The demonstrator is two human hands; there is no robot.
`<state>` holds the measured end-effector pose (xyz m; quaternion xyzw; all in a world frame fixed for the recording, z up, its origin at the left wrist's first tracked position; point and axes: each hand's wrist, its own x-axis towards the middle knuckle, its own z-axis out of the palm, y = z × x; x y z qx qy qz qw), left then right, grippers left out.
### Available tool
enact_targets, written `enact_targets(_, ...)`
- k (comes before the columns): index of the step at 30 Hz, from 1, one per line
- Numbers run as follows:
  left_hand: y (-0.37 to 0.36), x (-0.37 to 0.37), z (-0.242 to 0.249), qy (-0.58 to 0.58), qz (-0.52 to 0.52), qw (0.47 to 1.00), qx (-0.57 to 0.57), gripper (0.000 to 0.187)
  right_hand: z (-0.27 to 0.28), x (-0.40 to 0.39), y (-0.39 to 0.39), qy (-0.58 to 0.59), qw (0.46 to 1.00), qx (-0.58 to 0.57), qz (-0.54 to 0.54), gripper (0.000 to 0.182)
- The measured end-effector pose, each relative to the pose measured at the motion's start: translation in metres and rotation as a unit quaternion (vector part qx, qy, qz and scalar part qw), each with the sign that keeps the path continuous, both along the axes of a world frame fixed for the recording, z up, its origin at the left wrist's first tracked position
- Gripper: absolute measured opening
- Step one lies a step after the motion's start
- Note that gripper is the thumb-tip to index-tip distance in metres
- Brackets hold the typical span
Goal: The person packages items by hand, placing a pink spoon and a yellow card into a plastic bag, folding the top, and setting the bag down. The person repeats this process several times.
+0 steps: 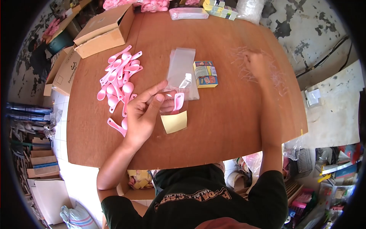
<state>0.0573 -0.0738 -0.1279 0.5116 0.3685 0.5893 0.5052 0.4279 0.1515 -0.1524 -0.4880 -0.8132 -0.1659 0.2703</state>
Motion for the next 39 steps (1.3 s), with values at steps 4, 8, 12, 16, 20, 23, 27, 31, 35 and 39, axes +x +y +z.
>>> enact_targets(4, 0.0, 0.0, -0.002, 0.012, -0.011, 1.0, 0.007, 0.035, -0.018, 0.013, 0.014, -0.035, 0.979, -0.187, 0.068, 0.018)
enact_targets(8, 0.001, -0.001, -0.003, -0.009, -0.036, 0.999, -0.01, 0.038, 0.021, -0.008, -0.01, 0.044, 0.993, -0.106, 0.012, 0.027)
enact_targets(12, 0.002, -0.002, -0.006, -0.01, -0.031, 0.999, -0.001, 0.039, 0.064, -0.049, -0.044, 0.261, 0.948, -0.143, 0.112, 0.023)
enact_targets(16, 0.002, 0.001, -0.007, -0.035, -0.046, 0.998, 0.033, 0.04, 0.083, -0.13, -0.122, 0.362, 0.802, -0.354, 0.317, 0.027)
enact_targets(20, 0.001, -0.002, -0.006, -0.025, -0.061, 0.996, 0.059, 0.045, 0.078, -0.177, -0.153, 0.333, 0.792, -0.381, 0.342, 0.025)
enact_targets(23, -0.005, -0.006, 0.002, 0.024, 0.003, 0.992, 0.121, 0.059, 0.107, -0.186, -0.168, 0.349, 0.822, -0.255, 0.371, 0.018)
enact_targets(27, 0.002, -0.015, -0.002, 0.045, 0.074, 0.979, 0.185, 0.076, 0.112, -0.195, -0.154, 0.391, 0.826, -0.089, 0.395, 0.008)
enact_targets(31, 0.004, -0.01, -0.007, 0.225, 0.129, 0.946, 0.194, 0.083, 0.09, -0.196, -0.142, 0.391, 0.829, -0.141, 0.374, 0.01)
enact_targets(35, 0.007, -0.001, -0.007, 0.252, 0.112, 0.941, 0.196, 0.083, 0.088, -0.198, -0.155, 0.446, 0.787, -0.272, 0.329, 0.014)
enact_targets(39, 0.002, 0.004, -0.012, 0.17, 0.037, 0.98, 0.1, 0.075, 0.097, -0.193, -0.164, 0.482, 0.737, -0.372, 0.294, 0.017)
